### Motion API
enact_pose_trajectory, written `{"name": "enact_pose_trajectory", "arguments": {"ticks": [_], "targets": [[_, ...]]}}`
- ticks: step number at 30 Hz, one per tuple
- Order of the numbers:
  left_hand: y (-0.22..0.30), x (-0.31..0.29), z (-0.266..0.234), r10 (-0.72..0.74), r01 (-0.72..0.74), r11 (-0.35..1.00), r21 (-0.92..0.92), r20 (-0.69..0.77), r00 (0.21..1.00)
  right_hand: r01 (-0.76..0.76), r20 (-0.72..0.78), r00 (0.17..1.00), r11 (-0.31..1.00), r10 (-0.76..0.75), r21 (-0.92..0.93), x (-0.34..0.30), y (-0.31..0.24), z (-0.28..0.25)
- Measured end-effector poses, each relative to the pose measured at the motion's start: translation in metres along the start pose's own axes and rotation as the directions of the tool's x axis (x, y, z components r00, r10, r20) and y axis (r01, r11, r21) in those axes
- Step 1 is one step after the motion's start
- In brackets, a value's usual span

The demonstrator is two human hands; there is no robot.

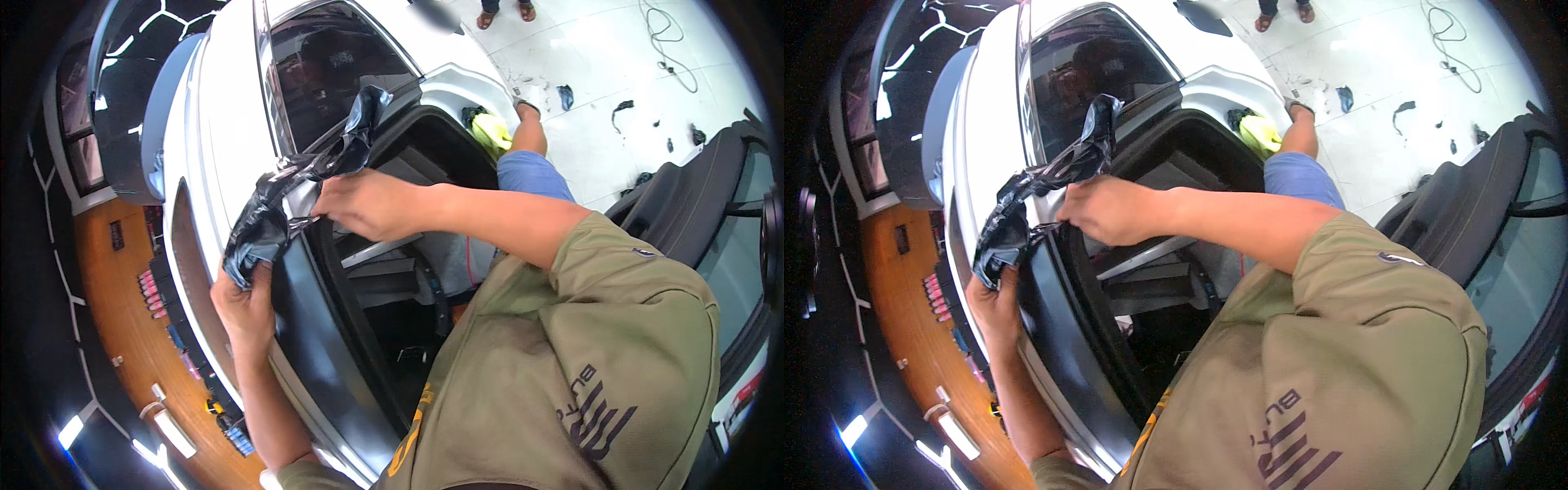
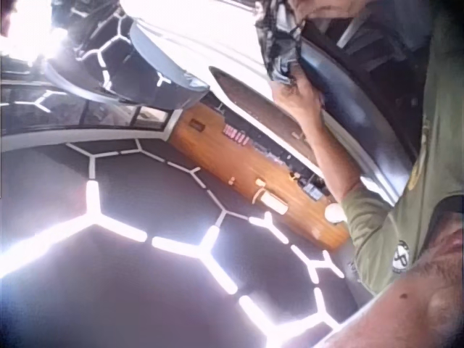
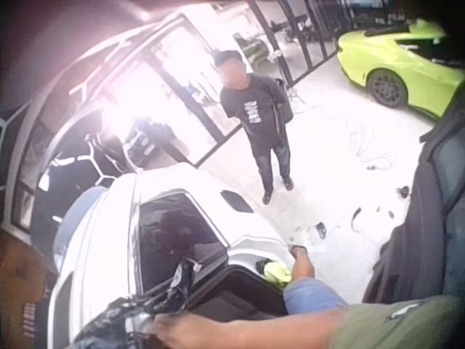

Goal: The person removes a black protective film from the roof rails and rear quarter panel of a white car, then uses an orange plastic squeegee to peel off a gray wrap from the rear wheel arch and trim. The removed film and wrap pieces are placed on the floor.

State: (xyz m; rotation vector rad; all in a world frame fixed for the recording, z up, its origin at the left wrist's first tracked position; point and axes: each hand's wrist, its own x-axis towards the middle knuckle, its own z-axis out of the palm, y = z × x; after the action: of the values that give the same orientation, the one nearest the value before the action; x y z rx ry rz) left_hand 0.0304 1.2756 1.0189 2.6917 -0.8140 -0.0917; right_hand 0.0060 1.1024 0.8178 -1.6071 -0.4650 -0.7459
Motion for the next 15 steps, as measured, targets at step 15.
{"name": "enact_pose_trajectory", "arguments": {"ticks": [15], "targets": [[-0.001, 0.018, -0.003, 0.048, -0.041, 0.990, 0.134, -0.050, 0.998, 0.271, 0.197, 0.957, 0.897, -0.212, -0.348, 0.031, 0.015, 0.005]]}}
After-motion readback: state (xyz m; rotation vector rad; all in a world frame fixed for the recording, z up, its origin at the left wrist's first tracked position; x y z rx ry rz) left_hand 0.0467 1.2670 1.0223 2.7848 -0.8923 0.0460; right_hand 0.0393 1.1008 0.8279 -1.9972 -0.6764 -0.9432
